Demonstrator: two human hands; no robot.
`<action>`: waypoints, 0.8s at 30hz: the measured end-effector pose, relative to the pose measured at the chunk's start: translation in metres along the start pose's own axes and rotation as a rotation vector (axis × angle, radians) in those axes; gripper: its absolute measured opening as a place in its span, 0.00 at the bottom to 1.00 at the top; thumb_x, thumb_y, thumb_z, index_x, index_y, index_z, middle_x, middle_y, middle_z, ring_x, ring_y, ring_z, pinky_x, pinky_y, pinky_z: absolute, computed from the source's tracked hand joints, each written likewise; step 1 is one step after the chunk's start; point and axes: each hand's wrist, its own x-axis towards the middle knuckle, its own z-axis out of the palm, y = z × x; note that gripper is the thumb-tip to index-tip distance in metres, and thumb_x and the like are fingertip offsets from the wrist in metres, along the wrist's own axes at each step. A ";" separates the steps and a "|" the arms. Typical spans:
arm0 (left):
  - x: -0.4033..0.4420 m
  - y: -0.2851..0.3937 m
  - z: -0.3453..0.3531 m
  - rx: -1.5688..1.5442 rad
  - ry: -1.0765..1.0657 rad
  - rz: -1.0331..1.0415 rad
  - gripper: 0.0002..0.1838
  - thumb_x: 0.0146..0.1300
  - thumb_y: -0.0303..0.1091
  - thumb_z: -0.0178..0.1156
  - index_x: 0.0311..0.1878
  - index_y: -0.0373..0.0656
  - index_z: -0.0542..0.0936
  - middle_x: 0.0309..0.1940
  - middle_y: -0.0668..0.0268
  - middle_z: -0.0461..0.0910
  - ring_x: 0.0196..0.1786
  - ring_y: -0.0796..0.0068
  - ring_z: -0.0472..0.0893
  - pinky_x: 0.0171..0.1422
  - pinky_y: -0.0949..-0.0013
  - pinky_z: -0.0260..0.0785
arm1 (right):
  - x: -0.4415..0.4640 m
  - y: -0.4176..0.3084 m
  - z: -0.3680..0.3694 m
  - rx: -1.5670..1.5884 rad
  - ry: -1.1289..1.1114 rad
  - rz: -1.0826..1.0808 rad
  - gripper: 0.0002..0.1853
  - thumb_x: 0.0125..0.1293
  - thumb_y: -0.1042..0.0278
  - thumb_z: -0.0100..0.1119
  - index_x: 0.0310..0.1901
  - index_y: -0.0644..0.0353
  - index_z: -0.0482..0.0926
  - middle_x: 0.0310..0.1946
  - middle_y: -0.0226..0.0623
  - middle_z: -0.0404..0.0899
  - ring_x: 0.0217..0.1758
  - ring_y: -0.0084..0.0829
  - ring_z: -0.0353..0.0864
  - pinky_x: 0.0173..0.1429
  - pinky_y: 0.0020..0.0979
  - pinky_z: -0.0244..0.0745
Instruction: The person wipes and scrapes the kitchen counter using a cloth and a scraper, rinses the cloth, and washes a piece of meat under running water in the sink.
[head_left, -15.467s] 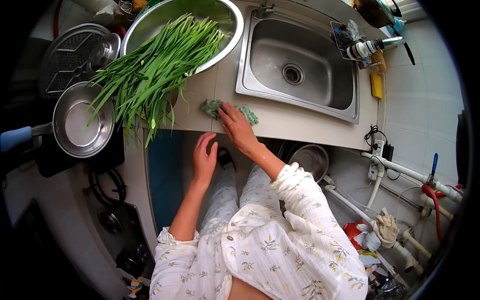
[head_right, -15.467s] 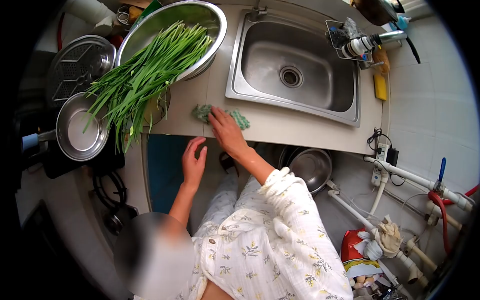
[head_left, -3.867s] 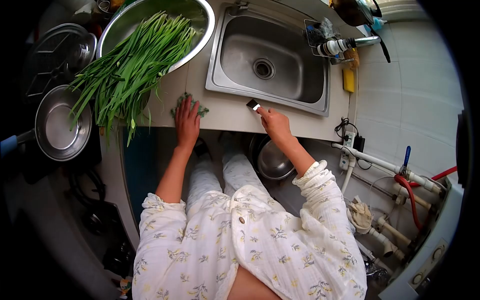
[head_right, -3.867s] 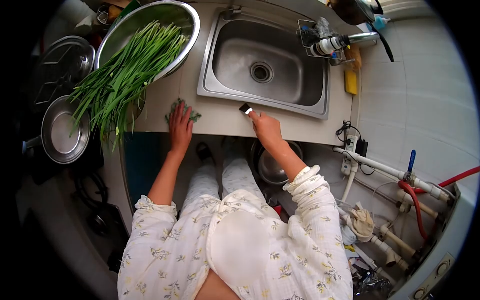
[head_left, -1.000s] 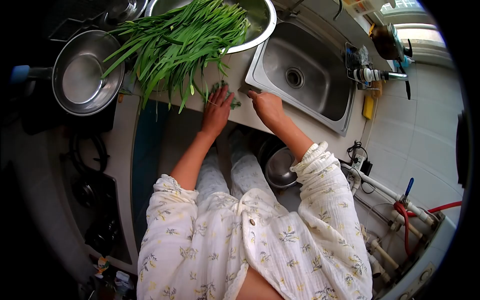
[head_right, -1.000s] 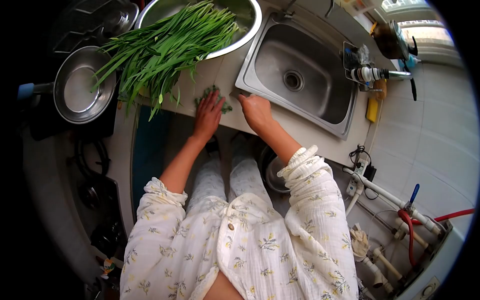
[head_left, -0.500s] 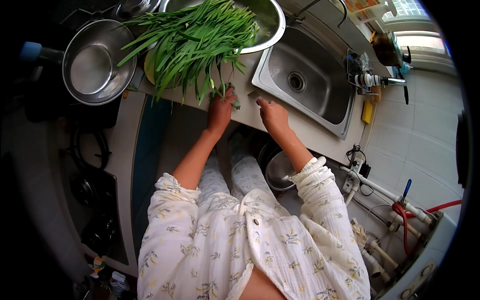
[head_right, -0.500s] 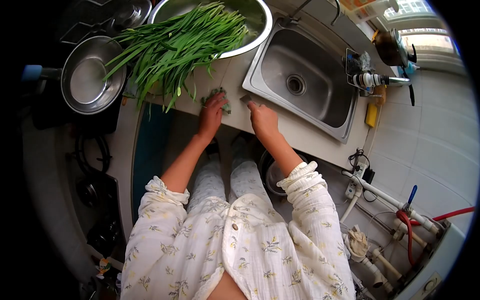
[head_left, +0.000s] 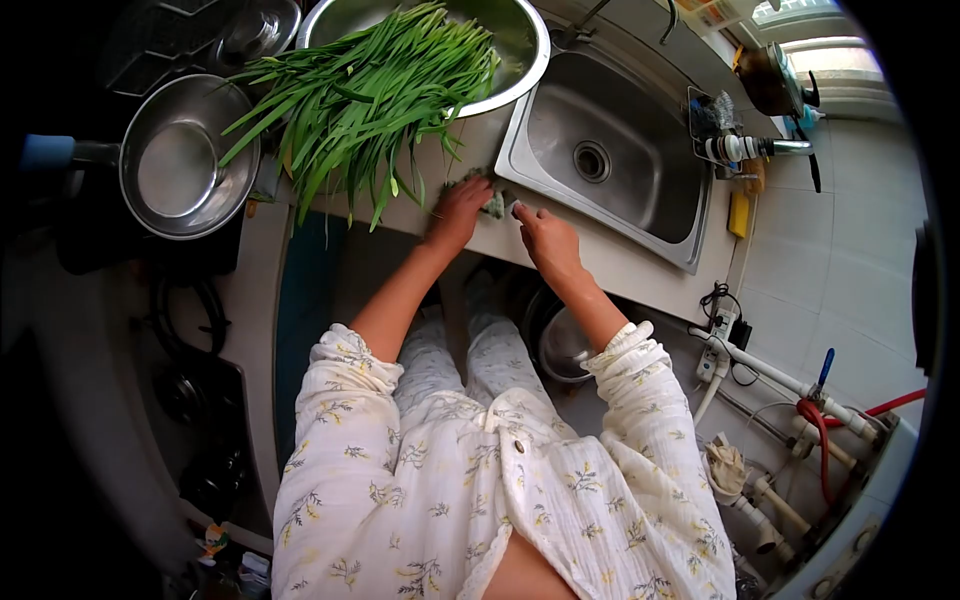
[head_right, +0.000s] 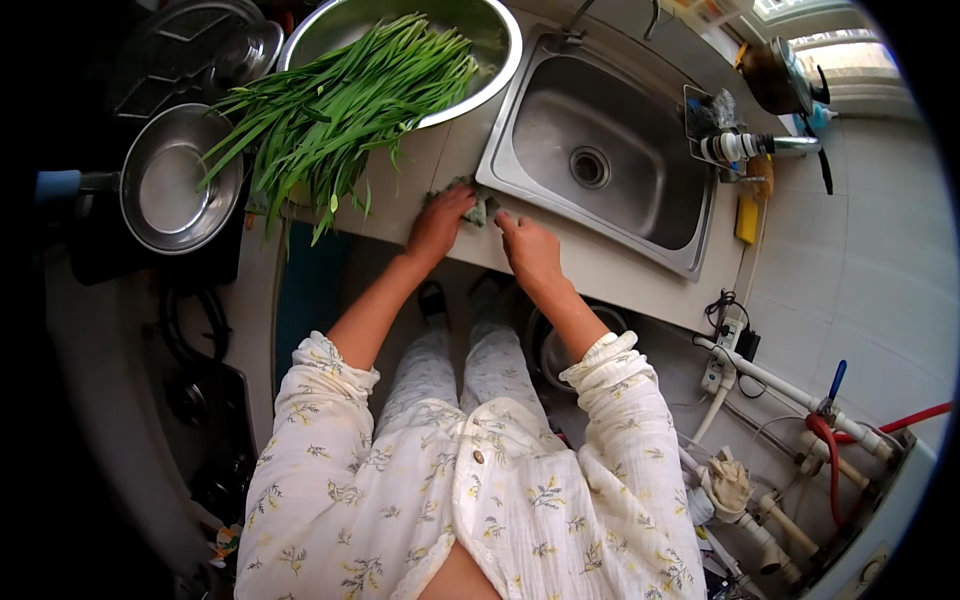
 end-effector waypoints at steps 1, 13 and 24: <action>-0.008 0.002 -0.008 0.006 -0.062 0.042 0.20 0.56 0.17 0.49 0.52 0.38 0.76 0.56 0.53 0.74 0.61 0.54 0.71 0.65 0.61 0.63 | -0.003 0.001 -0.003 0.029 -0.006 0.003 0.17 0.58 0.73 0.53 0.50 0.49 0.76 0.26 0.41 0.74 0.27 0.45 0.77 0.29 0.44 0.70; -0.014 0.058 0.000 -0.827 -0.075 -0.480 0.16 0.58 0.18 0.51 0.48 0.36 0.80 0.45 0.63 0.80 0.49 0.73 0.78 0.56 0.73 0.67 | -0.057 -0.011 -0.028 0.300 0.169 -0.032 0.17 0.58 0.73 0.59 0.50 0.50 0.77 0.26 0.38 0.72 0.26 0.42 0.75 0.30 0.38 0.71; -0.037 0.058 0.000 -0.247 0.050 -0.264 0.19 0.52 0.16 0.52 0.46 0.41 0.80 0.50 0.55 0.75 0.54 0.57 0.75 0.59 0.64 0.66 | -0.070 0.048 -0.011 0.091 0.268 0.355 0.13 0.61 0.71 0.55 0.48 0.50 0.77 0.30 0.39 0.76 0.32 0.44 0.77 0.34 0.41 0.71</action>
